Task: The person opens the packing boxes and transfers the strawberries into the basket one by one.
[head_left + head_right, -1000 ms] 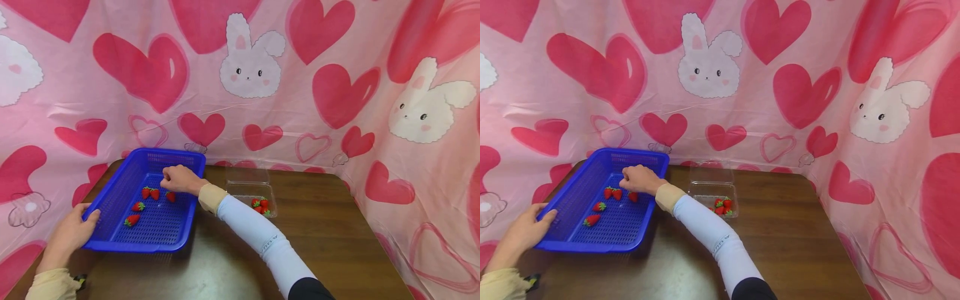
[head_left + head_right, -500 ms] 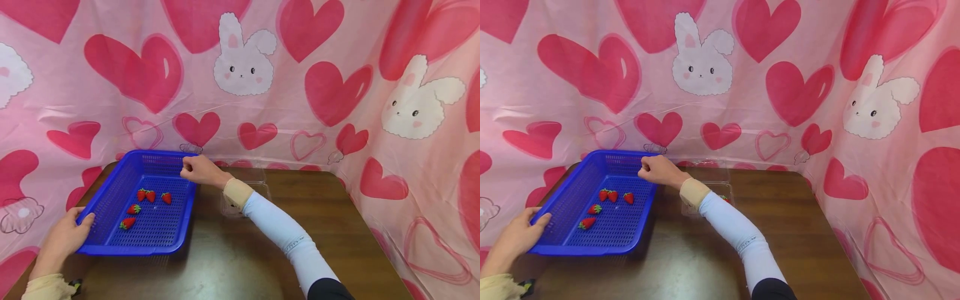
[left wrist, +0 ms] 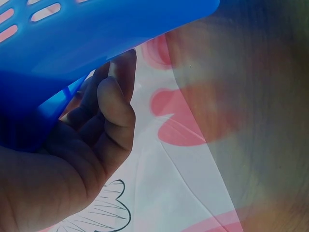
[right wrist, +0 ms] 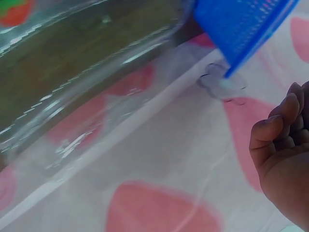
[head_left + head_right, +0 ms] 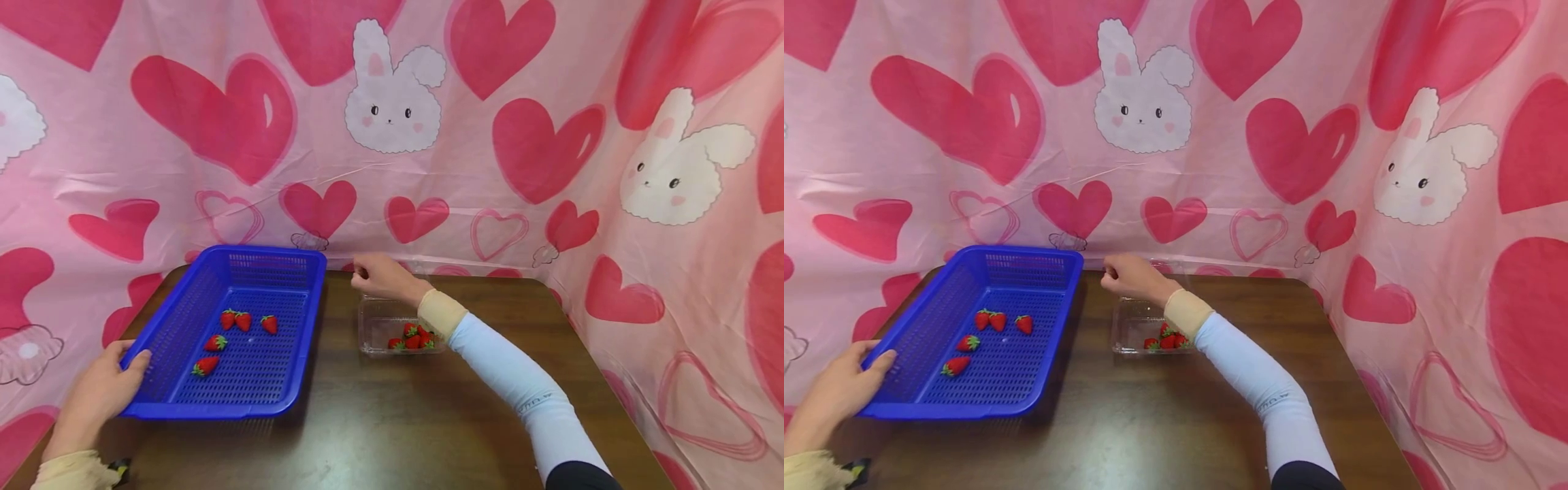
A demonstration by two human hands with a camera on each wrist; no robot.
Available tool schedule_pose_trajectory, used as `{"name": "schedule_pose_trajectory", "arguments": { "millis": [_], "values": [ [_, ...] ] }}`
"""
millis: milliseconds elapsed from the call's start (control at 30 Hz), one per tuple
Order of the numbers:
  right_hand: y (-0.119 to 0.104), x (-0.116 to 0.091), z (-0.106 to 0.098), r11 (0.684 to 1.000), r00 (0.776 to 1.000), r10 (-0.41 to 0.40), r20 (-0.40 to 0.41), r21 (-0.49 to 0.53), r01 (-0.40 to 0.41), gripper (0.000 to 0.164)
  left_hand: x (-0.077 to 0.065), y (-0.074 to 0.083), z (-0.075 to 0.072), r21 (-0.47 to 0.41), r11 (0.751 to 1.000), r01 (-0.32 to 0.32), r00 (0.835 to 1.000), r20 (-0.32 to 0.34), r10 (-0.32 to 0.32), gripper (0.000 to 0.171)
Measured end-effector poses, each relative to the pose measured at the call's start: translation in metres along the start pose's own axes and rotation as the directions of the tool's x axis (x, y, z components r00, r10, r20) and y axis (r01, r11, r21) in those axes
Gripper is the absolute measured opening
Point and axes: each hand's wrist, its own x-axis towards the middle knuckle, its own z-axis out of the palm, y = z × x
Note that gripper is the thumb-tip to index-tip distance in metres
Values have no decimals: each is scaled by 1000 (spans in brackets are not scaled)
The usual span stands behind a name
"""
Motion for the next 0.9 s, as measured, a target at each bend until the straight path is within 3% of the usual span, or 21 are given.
{"name": "schedule_pose_trajectory", "arguments": {
  "millis": [133,267,533,900],
  "values": [
    [18,-18,-2,999,998,49,40,-26,-48,13,-1,2,0,-9,1000,-5,1000,3,5,52],
    [35,-35,-3,994,984,102,143,-56,-95,15,0,3,-1,-12,1000,-10,1000,19,10,53],
    [54,-58,6,979,891,202,406,-85,-183,10,3,-2,-2,-10,1000,-6,999,53,6,55],
    [56,-68,10,955,796,290,531,-220,-201,12,5,-1,-3,0,1000,-8,998,56,7,55]
  ]
}}
